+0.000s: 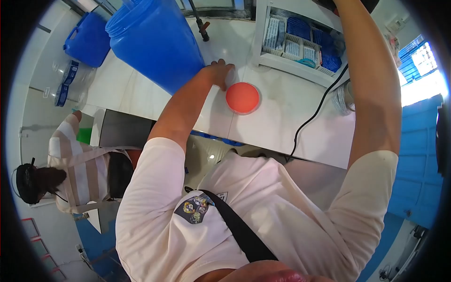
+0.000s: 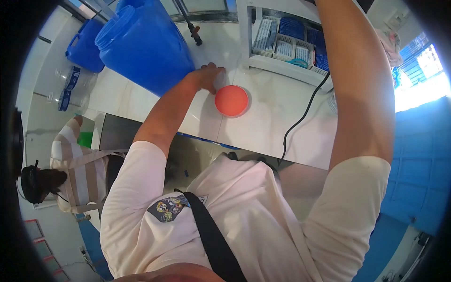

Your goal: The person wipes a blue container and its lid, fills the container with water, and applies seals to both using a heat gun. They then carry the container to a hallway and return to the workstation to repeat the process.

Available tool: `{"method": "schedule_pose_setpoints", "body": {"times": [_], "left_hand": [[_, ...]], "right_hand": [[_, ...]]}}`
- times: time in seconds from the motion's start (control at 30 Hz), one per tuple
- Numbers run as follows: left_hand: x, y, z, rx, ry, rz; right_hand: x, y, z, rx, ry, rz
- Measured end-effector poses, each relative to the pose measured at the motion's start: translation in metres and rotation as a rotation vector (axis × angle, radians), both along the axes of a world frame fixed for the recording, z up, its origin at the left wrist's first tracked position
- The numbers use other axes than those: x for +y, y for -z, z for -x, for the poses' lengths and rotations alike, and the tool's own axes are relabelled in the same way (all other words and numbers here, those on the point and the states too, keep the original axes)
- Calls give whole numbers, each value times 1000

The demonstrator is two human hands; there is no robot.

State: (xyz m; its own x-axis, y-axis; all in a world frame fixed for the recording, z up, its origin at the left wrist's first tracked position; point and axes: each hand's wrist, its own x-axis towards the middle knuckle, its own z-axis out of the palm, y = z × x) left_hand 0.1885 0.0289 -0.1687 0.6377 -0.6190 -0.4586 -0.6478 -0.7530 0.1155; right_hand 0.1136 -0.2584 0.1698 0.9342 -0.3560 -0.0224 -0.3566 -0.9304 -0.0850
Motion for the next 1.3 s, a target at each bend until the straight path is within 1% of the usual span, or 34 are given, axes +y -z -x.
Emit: {"method": "schedule_pose_setpoints", "body": {"times": [0.03, 0.1, 0.13, 0.17, 0.2, 0.23, 0.27, 0.33, 0.4, 0.47, 0.53, 0.6, 0.63, 0.67, 0.7, 0.73, 0.77, 0.8, 0.83, 0.9, 0.97, 1.0, 1.07, 1.1, 1.17, 1.2, 1.23, 1.27, 1.3], "left_hand": [[-1, 2, 1, -25, -25, 12], [-4, -6, 2, -65, -69, 24], [-9, -15, 6, -98, -125, 57], [-15, -29, 15, -129, -179, 89], [-21, -40, 29, -212, -171, 103], [-28, -56, 45, -176, -147, 111], [-35, -62, 61, -134, -122, 119], [-44, -41, 97, -82, -59, 96], [-47, -41, 123, -74, -32, 84], [-40, -39, 143, -67, -8, 75], [-20, -37, 151, -417, 17, 333], [12, -85, 153, -415, -22, 674], [36, -109, 154, -359, -136, 841], [65, -131, 153, -297, -249, 1005], [95, -149, 153, -438, -365, 1164], [125, -164, 136, -622, -412, 1373], [163, -186, 117, -921, -487, 1260], [202, -204, 85, -1012, -540, 1357], [215, -236, 63, -1124, -500, 1233], [226, -277, -1, -1223, -210, 1056], [227, -299, -54, -1296, -14, 685], [222, -308, -75, -1291, 5, 696], [205, -310, -110, -986, -7, 381], [199, -302, -121, -971, 22, 402], [188, -285, -139, -889, 252, 793], [185, -282, -141, -823, 141, 847], [186, -281, -136, -746, 34, 893], [187, -279, -129, -662, -19, 965], [185, -276, -114, -572, -71, 1036]], "right_hand": [[-2, 3, -3, -4, -9, 0], [-7, 12, -15, -308, -213, 283], [0, 13, -15, -319, -225, 280], [13, 15, -5, -520, -281, 255], [26, 18, 7, -717, -333, 225], [42, 20, 27, -720, -338, 218], [61, 23, 48, -755, -453, 197], [80, 31, 53, -787, -566, 175], [91, 59, 41, -691, -681, -2], [108, 89, 46, -647, -708, -16], [121, 115, 45, -611, -749, -22], [124, 144, 30, -434, -770, -175], [125, 156, 24, -441, -777, -173], [127, 167, 15, -364, -740, -175], [129, 177, 8, -287, -699, -178], [132, 185, -1, -290, -702, -181], [135, 192, -12, -265, -676, -190], [139, 200, -24, -240, -647, -198], [145, 211, -39, -243, -641, -201], [162, 230, -71, -178, -584, -150], [183, 243, -96, -149, -518, -116], [194, 249, -108, -120, -455, -88], [207, 267, -130, -196, -458, -37], [213, 278, -142, -279, -458, -69], [223, 292, -161, -401, -422, -123], [227, 297, -167, -437, -386, -151], [229, 299, -169, -420, -344, -166], [229, 301, -171, -401, -297, -181], [226, 310, -171, -467, -303, -193]]}}
